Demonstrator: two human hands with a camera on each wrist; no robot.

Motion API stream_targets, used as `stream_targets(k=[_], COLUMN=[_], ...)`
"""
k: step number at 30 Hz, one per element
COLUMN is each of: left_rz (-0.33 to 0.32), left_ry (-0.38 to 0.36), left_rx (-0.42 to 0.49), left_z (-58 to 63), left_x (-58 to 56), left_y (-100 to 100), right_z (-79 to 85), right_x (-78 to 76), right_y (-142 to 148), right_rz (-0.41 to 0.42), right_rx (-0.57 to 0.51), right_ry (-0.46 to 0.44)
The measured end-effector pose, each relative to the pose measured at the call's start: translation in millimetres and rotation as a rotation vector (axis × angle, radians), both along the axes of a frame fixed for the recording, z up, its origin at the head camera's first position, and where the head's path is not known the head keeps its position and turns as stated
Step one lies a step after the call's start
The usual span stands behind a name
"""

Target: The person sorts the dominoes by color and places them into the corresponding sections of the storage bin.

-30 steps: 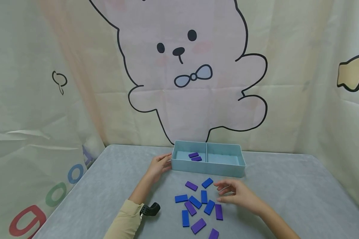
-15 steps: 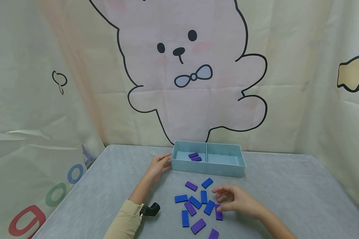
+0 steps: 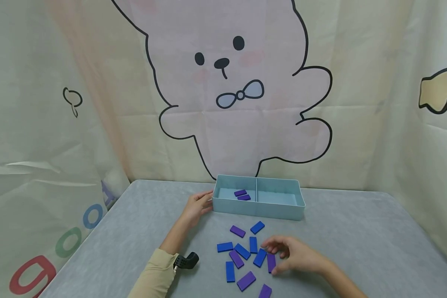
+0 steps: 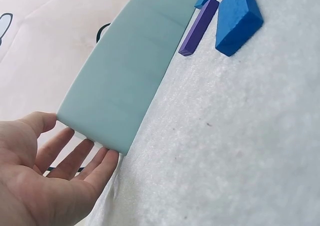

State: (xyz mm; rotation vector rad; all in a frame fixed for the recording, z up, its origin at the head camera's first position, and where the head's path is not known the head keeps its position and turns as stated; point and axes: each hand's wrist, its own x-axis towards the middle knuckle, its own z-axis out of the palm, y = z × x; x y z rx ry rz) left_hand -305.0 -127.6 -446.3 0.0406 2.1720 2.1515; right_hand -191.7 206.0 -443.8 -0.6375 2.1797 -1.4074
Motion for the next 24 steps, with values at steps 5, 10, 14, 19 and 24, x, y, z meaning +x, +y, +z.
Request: stream_targets(k=[5,10,14,19,24], left_rz=[0.0,0.002,0.003,0.002,-0.004], left_ry=[-0.004,-0.004,-0.001,0.0,0.005], left_rx=[0.003,0.009,0.01,0.012,0.008], left_z=[0.3,-0.4,-0.8,-0.6,0.2], left_x=[0.1,-1.1,-1.5,-0.8,-0.2], left_y=[-0.2,-0.1,0.2,0.3,0.1], right_z=[-0.8,-1.7,-2.4,-3.7,-5.3], right_x=[0.4,-0.1,-0.7,-1.9,-2.2], right_y=[-1.2,-2.1,-2.0,-1.6,0.2], right_rz=[0.019,0.02,0.015,0.015,0.003], right_rx=[0.018,0.028,0.026,0.02,0.014], right_ry=[0.022,0.033,0.031,0.027,0.015])
